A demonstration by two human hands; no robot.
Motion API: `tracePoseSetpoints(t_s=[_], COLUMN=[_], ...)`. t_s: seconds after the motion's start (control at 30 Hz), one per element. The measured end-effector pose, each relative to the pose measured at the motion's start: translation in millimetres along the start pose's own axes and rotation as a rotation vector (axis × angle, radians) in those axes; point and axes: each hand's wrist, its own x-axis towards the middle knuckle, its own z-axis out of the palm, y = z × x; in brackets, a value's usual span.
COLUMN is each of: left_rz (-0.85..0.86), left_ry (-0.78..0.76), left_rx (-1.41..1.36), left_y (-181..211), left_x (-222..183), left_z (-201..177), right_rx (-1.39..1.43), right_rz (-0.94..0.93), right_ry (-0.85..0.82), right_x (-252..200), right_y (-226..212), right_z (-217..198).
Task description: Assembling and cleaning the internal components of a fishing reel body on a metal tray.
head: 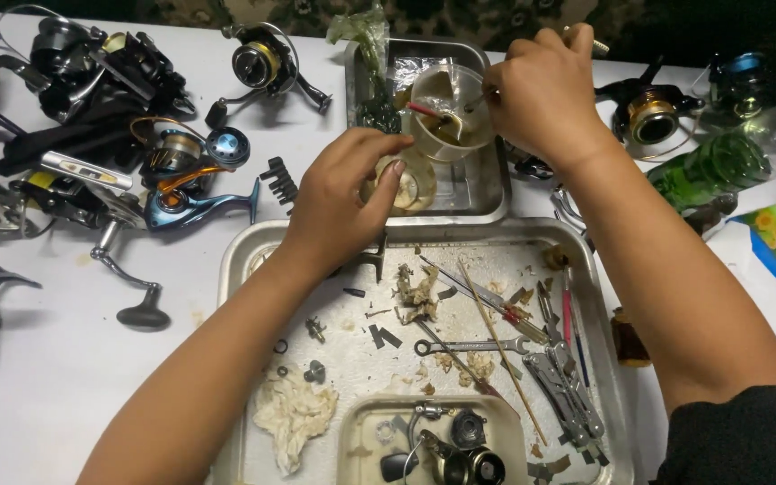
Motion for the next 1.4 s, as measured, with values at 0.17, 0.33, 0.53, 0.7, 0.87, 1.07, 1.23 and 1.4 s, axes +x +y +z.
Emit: tracePoseSetpoints(t_s=[0.17,0.33,0.53,0.7,0.87,1.07,1.23,1.4], left_rz=[0.120,0.282,-0.207,-0.207,-0.059,-0.072,-0.065,-0.070], left_ry=[-0.062,-0.169,-0.861,-0.911,-0.605,-0.408,-0.393,-0.378], left_rx=[0.291,0.799,1.171,1.191,0.965,0.684,0.620,0.560], left_y=[-9.3,-52.6,-71.3,-81.7,-68.8,-47.7,-32.4,-33.0], left_x=[38.1,103.9,156.4,148.4,130.6,114.2,113.7,113.2], left_z=[16.8,82.0,120.8,112.4,69.0,27.4,20.1,19.2], right_rx=[0.009,0.024,0.131,0.188,0.277,0.328,0.372,0.368], right_rz=[0.024,0.120,0.218,0.253,0.299,0.248,0.242,0.240], right_ry=[0.132,0.211,0.263,0.300,0.346,0.405,0.386,0.409], right_x=[-26.7,-52.4,-68.9,-73.8,-71.7,-57.9,-47.3,-47.9], right_y=[1.7,-3.7,-7.5,-5.8,-10.2,-19.4,-26.9,-24.2], right_z=[-32.3,-60.8,-73.9,-67.9,-59.2,-40.1,-34.4,-35.4])
